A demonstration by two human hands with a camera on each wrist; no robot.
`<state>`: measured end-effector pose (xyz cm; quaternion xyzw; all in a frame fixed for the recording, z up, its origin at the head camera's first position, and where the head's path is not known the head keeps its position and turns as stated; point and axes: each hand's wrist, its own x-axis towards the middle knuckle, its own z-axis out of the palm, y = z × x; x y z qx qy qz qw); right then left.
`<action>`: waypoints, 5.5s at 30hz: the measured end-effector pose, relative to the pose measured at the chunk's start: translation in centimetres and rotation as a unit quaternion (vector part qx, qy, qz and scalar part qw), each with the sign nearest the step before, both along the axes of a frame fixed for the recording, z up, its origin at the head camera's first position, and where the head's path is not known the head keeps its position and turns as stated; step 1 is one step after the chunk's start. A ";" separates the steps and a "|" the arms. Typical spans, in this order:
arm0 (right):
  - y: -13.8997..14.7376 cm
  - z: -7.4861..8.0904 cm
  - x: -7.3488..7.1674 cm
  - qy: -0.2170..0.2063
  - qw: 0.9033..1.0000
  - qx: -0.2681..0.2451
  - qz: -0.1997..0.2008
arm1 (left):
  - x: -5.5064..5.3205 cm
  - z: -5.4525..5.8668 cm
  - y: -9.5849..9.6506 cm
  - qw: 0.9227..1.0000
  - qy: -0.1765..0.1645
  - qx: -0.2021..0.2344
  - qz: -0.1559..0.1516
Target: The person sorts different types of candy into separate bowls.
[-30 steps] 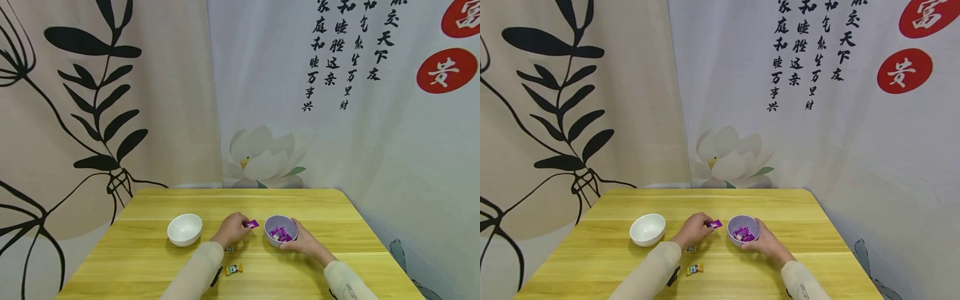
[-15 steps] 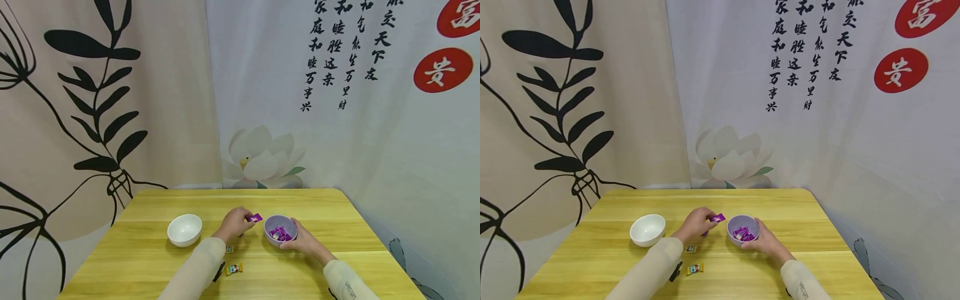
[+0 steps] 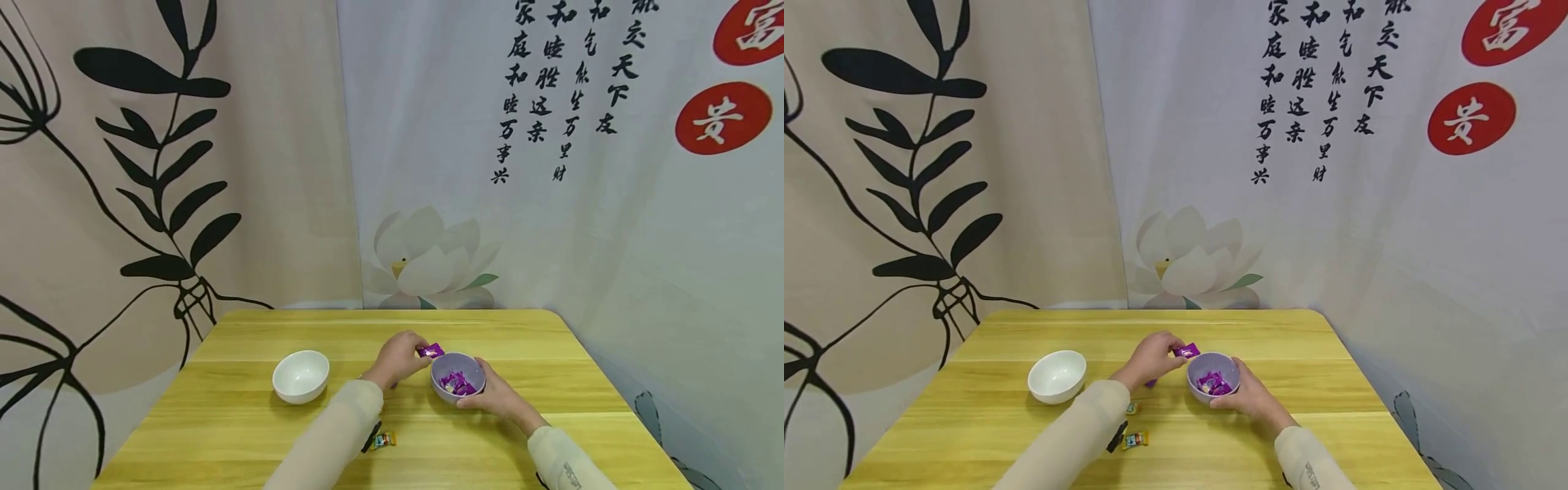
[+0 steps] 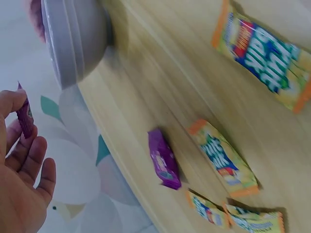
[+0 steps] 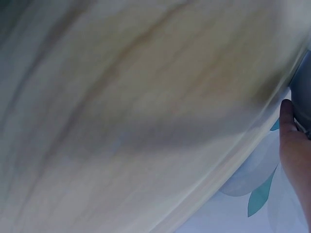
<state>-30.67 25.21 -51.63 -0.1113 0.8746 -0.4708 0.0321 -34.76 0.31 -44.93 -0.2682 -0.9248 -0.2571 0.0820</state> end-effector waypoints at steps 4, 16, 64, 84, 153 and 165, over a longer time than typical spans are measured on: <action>-0.2 -0.1 0.0 -0.005 1.000 -0.005 0.008 | 0.2 -0.1 0.8 1.000 -0.002 -0.008 -0.003; -0.3 0.1 -0.1 -0.002 1.000 -0.011 0.028 | 1.0 0.3 3.1 0.999 -0.025 -0.021 -0.015; 0.2 -0.3 -0.1 0.000 1.000 0.010 -0.002 | -0.9 -3.0 -7.5 0.999 -0.041 0.014 0.016; 0.2 -0.3 -0.3 -0.006 1.000 0.005 -0.004 | -1.4 -5.3 -8.2 0.996 -0.082 -0.033 0.029; 0.1 -0.5 -0.2 0.001 1.000 0.008 -0.003 | -0.3 -1.7 -4.8 0.998 -0.051 0.032 0.027; 0.1 -0.4 0.0 0.000 1.000 -0.004 -0.002 | 0.2 -0.6 -0.8 0.999 -0.021 0.038 0.006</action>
